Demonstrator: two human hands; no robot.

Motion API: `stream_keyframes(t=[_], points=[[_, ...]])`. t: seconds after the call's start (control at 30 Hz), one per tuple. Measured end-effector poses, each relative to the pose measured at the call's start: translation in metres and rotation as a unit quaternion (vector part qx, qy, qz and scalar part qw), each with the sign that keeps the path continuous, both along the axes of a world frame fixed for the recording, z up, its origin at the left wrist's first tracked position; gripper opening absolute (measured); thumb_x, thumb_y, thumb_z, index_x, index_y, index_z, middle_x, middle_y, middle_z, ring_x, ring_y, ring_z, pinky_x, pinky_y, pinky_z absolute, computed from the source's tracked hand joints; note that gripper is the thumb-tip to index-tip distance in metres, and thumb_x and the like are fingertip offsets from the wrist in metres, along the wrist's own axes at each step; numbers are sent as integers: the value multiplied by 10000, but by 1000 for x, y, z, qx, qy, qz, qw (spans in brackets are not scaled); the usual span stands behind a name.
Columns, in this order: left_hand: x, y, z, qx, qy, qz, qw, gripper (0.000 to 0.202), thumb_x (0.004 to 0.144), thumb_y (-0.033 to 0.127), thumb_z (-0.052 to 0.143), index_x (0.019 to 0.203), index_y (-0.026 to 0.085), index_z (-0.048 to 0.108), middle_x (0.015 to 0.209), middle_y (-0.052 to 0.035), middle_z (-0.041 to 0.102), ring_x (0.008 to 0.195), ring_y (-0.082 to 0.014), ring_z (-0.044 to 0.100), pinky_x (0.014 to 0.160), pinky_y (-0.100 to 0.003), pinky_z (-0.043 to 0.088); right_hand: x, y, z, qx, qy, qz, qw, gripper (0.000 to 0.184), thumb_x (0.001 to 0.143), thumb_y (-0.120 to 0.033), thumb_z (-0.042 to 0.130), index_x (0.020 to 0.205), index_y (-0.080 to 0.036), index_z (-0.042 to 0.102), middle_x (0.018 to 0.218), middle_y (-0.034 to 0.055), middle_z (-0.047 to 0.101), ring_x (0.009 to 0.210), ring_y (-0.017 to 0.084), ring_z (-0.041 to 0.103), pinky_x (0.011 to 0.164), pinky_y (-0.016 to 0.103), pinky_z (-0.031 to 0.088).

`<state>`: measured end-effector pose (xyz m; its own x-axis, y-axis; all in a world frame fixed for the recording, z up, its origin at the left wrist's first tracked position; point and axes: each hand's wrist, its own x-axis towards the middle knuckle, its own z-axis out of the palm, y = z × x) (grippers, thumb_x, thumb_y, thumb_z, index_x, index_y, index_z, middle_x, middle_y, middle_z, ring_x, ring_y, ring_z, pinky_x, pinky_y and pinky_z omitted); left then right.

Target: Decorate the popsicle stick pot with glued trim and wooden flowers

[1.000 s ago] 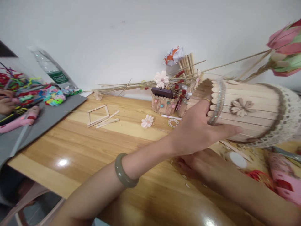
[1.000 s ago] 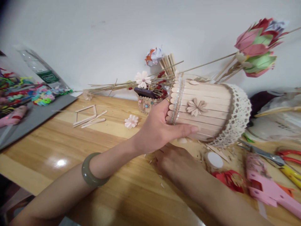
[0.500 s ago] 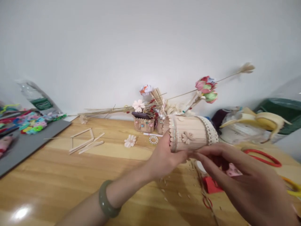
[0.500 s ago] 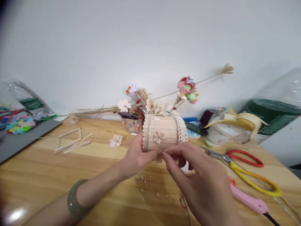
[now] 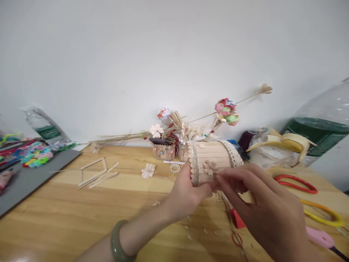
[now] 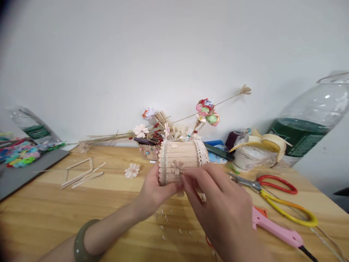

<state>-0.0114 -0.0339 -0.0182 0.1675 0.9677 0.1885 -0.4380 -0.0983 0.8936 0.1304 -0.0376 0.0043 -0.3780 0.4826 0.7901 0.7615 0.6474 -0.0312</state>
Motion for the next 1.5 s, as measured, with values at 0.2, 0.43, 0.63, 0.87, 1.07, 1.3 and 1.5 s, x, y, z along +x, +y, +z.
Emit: stream_keyframes(t=[0.2, 0.43, 0.63, 0.87, 1.07, 1.3, 1.5], points=[[-1, -2, 4, 10, -18, -11, 1000, 346, 669, 183, 711, 984, 194, 571, 997, -31, 693, 962, -195, 641, 864, -314, 501, 9, 3, -2, 72, -76, 37, 994, 179, 824, -152, 569, 994, -200, 541, 734, 14, 614, 637, 127, 543, 556, 249, 378], [1, -6, 5, -1, -8, -5, 1000, 411, 643, 194, 732, 1015, 175, 559, 1002, -56, 690, 973, -215, 637, 870, -325, 498, 26, 0, -3, 77, -139, 85, 984, 323, 864, -148, 449, 1182, -177, 492, 906, 75, 655, 812, 212, 575, 662, 331, 417], [2, -7, 5, 7, -7, -8, 1000, 434, 638, 199, 731, 1033, 158, 555, 981, -62, 693, 946, -217, 641, 841, -315, 502, 25, 0, -4, 154, -160, 80, 972, 261, 866, -136, 447, 1109, -114, 540, 861, 100, 634, 785, 205, 559, 663, 335, 436], [2, -6, 4, 11, 8, 4, 1000, 407, 648, 143, 698, 1026, 159, 547, 1006, -56, 689, 918, -178, 637, 815, -264, 502, 21, -3, 3, 157, -166, 79, 970, 172, 860, -104, 489, 1007, -41, 552, 787, 121, 620, 717, 200, 539, 590, 314, 425], [4, -6, 6, 9, -10, -9, 1000, 414, 627, 144, 723, 1007, 165, 561, 939, -26, 696, 894, -159, 637, 802, -240, 497, 14, -6, 8, 185, -178, 71, 964, 116, 862, -80, 455, 913, -62, 558, 709, 107, 611, 632, 189, 516, 540, 310, 411], [3, -6, 4, 21, -25, -14, 999, 404, 650, 176, 725, 1022, 167, 567, 974, -41, 695, 933, -169, 638, 817, -244, 498, 14, -2, 11, 190, -173, 74, 964, 148, 859, -95, 480, 976, -43, 556, 751, 122, 624, 681, 205, 543, 567, 321, 417], [3, -6, 5, 20, -38, -33, 999, 406, 659, 154, 720, 1037, 180, 575, 947, -24, 701, 908, -159, 653, 826, -248, 505, 21, 0, 12, 94, -97, 95, 986, 139, 867, -101, 496, 991, -125, 555, 719, 42, 602, 626, 117, 527, 577, 256, 431]])
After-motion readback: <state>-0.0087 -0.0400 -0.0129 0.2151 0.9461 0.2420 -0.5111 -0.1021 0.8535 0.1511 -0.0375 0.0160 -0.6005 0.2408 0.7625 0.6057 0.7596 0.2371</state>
